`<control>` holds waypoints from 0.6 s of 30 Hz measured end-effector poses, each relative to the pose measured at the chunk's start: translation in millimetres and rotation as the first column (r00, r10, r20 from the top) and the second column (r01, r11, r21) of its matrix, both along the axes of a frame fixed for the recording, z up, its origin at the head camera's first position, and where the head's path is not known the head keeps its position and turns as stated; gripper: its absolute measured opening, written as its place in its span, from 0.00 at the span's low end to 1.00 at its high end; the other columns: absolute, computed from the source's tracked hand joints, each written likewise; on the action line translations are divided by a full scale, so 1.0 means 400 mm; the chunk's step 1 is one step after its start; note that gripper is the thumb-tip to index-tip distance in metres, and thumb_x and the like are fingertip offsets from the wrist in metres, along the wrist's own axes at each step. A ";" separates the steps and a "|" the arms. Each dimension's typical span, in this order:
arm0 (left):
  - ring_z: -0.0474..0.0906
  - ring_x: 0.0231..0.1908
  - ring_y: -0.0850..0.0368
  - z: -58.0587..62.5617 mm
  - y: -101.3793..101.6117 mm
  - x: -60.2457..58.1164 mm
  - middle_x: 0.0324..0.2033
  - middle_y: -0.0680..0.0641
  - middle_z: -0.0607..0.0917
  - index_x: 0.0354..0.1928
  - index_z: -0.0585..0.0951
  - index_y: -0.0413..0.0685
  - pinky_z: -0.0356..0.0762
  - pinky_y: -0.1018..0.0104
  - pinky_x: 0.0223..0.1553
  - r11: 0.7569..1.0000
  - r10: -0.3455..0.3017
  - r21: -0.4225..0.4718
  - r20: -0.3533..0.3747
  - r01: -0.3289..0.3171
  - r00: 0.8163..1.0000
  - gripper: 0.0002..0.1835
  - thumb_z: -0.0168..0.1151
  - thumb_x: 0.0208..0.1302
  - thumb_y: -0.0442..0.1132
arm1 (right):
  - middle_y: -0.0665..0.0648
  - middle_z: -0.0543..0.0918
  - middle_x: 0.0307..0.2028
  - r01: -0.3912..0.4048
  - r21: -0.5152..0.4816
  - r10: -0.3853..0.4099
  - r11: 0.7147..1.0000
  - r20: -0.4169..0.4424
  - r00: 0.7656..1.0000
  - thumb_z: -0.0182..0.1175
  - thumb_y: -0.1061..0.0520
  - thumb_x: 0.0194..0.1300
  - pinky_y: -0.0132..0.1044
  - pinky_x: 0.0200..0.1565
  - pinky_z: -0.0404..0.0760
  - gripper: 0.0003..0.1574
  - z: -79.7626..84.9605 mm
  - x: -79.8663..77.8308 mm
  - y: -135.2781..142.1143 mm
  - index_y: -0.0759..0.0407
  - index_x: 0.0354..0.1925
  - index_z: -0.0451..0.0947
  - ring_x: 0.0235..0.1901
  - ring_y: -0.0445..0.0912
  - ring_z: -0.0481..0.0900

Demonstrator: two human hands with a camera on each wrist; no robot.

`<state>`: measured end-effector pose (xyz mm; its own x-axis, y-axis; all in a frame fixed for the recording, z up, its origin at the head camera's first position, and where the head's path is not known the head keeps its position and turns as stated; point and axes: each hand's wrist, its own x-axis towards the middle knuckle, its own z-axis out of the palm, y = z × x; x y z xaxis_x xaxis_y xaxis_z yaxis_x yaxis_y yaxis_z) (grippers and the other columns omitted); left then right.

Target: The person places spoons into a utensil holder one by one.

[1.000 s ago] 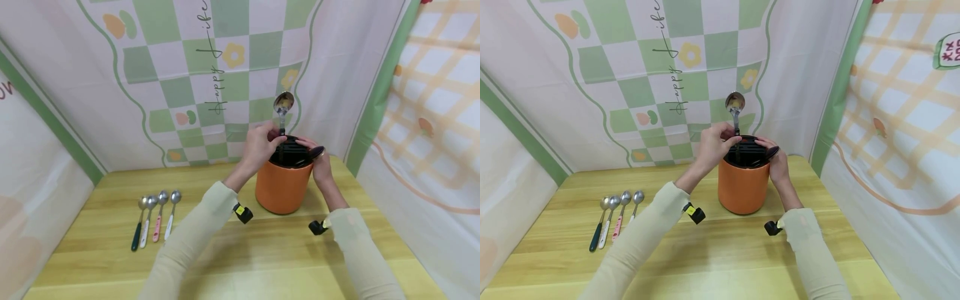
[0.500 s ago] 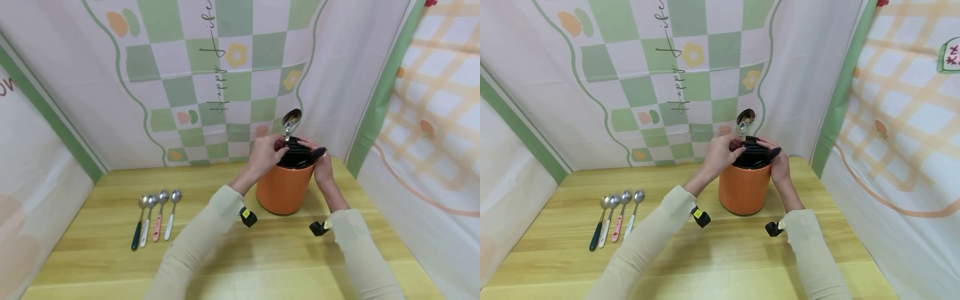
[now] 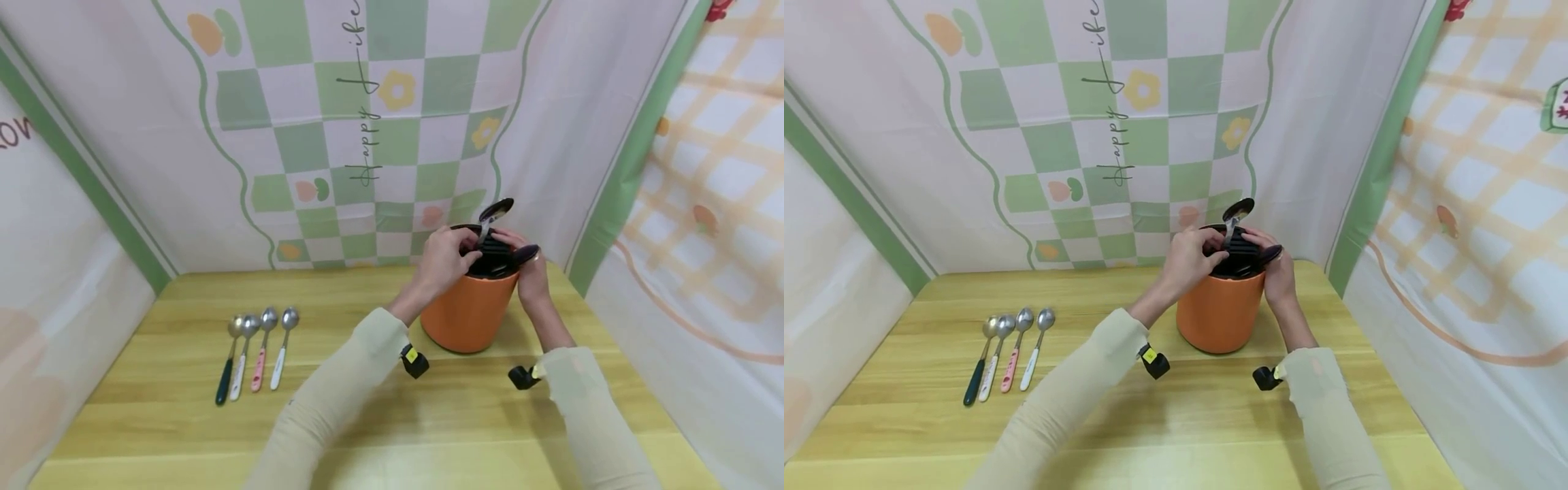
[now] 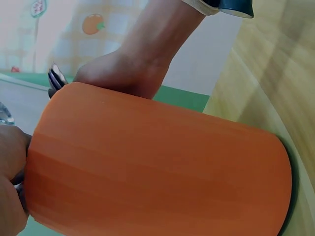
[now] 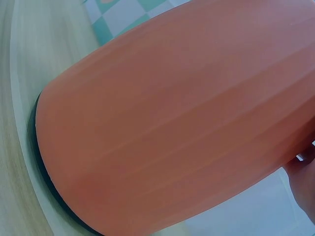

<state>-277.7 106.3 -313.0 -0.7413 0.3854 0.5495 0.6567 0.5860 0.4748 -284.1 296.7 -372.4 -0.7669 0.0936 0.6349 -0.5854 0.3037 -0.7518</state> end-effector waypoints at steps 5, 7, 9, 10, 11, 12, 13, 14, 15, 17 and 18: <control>0.79 0.39 0.60 -0.007 0.000 -0.002 0.38 0.54 0.91 0.42 0.87 0.49 0.75 0.72 0.42 1.000 0.017 -0.003 -0.008 -0.017 1.000 0.09 0.71 0.62 0.43 | 0.58 0.81 0.58 0.003 0.007 -0.003 1.000 -0.018 1.000 0.32 0.54 0.82 0.24 0.66 0.64 0.33 -0.002 0.000 0.001 0.76 0.53 0.79 0.62 0.34 0.72; 0.80 0.39 0.60 -0.008 -0.003 -0.002 0.38 0.54 0.91 0.41 0.87 0.49 0.74 0.72 0.43 1.000 0.010 0.010 -0.018 -0.010 1.000 0.08 0.71 0.62 0.43 | 0.53 0.82 0.57 0.011 0.000 -0.011 1.000 -0.019 1.000 0.32 0.56 0.82 0.24 0.65 0.65 0.32 -0.002 0.001 0.001 0.77 0.53 0.79 0.61 0.33 0.73; 0.80 0.39 0.60 -0.008 -0.008 -0.001 0.37 0.54 0.91 0.40 0.87 0.49 0.74 0.72 0.43 1.000 0.006 0.016 -0.023 -0.006 1.000 0.07 0.70 0.62 0.42 | 0.56 0.82 0.57 0.020 0.020 -0.020 1.000 -0.023 1.000 0.33 0.58 0.81 0.24 0.65 0.65 0.31 -0.001 0.001 0.000 0.76 0.52 0.79 0.60 0.32 0.73; 0.80 0.39 0.60 -0.008 -0.011 0.001 0.37 0.54 0.91 0.40 0.87 0.49 0.74 0.72 0.43 1.000 0.003 0.017 -0.018 -0.003 1.000 0.07 0.70 0.63 0.42 | 0.59 0.82 0.58 0.019 0.024 -0.018 1.000 -0.023 1.000 0.32 0.58 0.81 0.24 0.65 0.65 0.31 -0.002 0.001 -0.001 0.76 0.53 0.79 0.60 0.32 0.73; 0.80 0.39 0.60 -0.008 -0.015 0.003 0.38 0.54 0.91 0.40 0.87 0.49 0.74 0.71 0.43 1.000 0.001 0.018 -0.013 -0.001 1.000 0.06 0.70 0.63 0.41 | 0.63 0.81 0.58 0.021 0.030 -0.020 0.999 -0.021 1.000 0.32 0.58 0.81 0.23 0.65 0.65 0.31 -0.001 0.002 -0.002 0.76 0.53 0.79 0.59 0.31 0.72; 0.79 0.40 0.59 -0.008 -0.019 0.005 0.38 0.54 0.91 0.41 0.87 0.49 0.75 0.71 0.44 1.000 0.000 0.014 -0.008 0.000 1.000 0.06 0.69 0.64 0.41 | 0.67 0.80 0.59 0.021 0.029 -0.020 0.999 -0.018 1.000 0.32 0.58 0.81 0.23 0.65 0.65 0.31 0.000 0.003 -0.004 0.75 0.53 0.79 0.59 0.31 0.73; 0.79 0.40 0.59 -0.007 -0.024 0.007 0.38 0.54 0.91 0.41 0.87 0.49 0.75 0.70 0.45 1.000 -0.004 0.008 -0.002 0.004 1.000 0.06 0.69 0.64 0.41 | 0.70 0.78 0.60 0.020 0.044 -0.020 0.999 -0.017 1.000 0.32 0.57 0.81 0.24 0.65 0.64 0.31 0.001 0.003 -0.004 0.74 0.53 0.80 0.60 0.31 0.72; 0.79 0.41 0.59 -0.006 -0.029 0.010 0.39 0.54 0.90 0.42 0.87 0.49 0.76 0.70 0.46 1.000 -0.004 0.000 0.001 0.004 1.000 0.07 0.68 0.65 0.41 | 0.71 0.78 0.60 0.027 0.050 -0.026 0.998 -0.015 1.000 0.32 0.57 0.81 0.23 0.65 0.64 0.31 0.001 0.004 -0.004 0.74 0.53 0.80 0.60 0.31 0.72; 0.80 0.42 0.58 -0.006 -0.036 0.013 0.40 0.53 0.90 0.43 0.86 0.49 0.76 0.69 0.47 1.000 -0.012 -0.003 0.004 0.012 1.000 0.07 0.68 0.65 0.41 | 0.72 0.77 0.60 0.027 0.042 -0.027 0.999 -0.009 1.000 0.32 0.57 0.81 0.23 0.65 0.64 0.32 0.002 0.004 -0.005 0.73 0.53 0.80 0.59 0.30 0.72; 0.80 0.43 0.58 -0.005 -0.051 0.018 0.41 0.52 0.90 0.44 0.86 0.48 0.77 0.69 0.48 1.000 -0.021 -0.001 0.003 0.021 1.000 0.07 0.66 0.66 0.39 | 0.72 0.78 0.60 0.036 0.037 -0.036 0.999 -0.002 0.999 0.33 0.57 0.81 0.23 0.65 0.65 0.31 0.005 0.006 -0.008 0.73 0.53 0.80 0.59 0.30 0.73; 0.81 0.43 0.58 -0.005 -0.060 0.021 0.41 0.52 0.90 0.45 0.86 0.48 0.78 0.69 0.49 1.000 -0.026 0.005 0.002 0.026 1.000 0.07 0.66 0.66 0.38 | 0.72 0.77 0.60 0.035 0.034 -0.036 0.999 0.004 0.999 0.33 0.58 0.81 0.23 0.65 0.65 0.30 0.008 0.008 -0.011 0.74 0.53 0.80 0.59 0.30 0.73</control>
